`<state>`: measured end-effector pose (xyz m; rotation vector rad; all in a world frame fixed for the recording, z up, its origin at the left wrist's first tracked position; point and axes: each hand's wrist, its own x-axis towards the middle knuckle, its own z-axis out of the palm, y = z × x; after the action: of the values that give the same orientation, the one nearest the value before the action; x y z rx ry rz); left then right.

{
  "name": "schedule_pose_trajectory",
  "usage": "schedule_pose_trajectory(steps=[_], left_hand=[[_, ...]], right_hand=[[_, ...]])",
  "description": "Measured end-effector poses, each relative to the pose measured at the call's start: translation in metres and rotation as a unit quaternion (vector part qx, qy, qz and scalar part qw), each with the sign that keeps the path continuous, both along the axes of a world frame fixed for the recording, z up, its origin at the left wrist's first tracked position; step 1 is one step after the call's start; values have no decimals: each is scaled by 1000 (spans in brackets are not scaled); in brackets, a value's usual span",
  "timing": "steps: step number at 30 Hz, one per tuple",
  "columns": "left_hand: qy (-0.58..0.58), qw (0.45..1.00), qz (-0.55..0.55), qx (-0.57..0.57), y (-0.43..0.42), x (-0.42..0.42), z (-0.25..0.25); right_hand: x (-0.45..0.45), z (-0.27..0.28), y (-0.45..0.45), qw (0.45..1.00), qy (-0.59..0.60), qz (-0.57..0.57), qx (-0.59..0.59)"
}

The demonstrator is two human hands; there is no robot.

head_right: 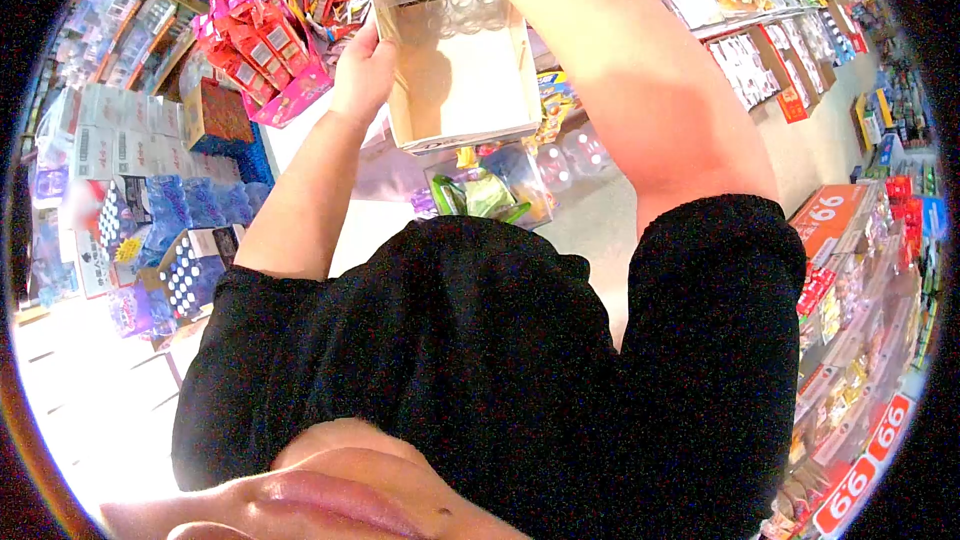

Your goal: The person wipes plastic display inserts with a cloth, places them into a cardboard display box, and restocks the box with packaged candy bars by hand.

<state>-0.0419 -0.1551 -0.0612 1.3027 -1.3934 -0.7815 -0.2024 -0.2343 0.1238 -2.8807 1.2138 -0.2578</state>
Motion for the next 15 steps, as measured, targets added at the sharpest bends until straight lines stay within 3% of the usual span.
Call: schedule_pose_trajectory(steps=[3,6,9,12,15], left_hand=[[-87,995,10,57,0,4,6],[-95,995,16,8,-1,2,4],[2,1000,14,10,-1,-3,4],[-40,999,27,7,-4,-1,0],[-9,999,14,47,-1,-2,3]], right_hand=[[-1,-6,-1,1000,-12,11,-15],[-4,-7,0,999,-16,25,-23],[-3,-8,3,999,-16,35,-21],[1,-14,-1,999,-11,33,-28],[7,-19,0,1000,23,17,3]])
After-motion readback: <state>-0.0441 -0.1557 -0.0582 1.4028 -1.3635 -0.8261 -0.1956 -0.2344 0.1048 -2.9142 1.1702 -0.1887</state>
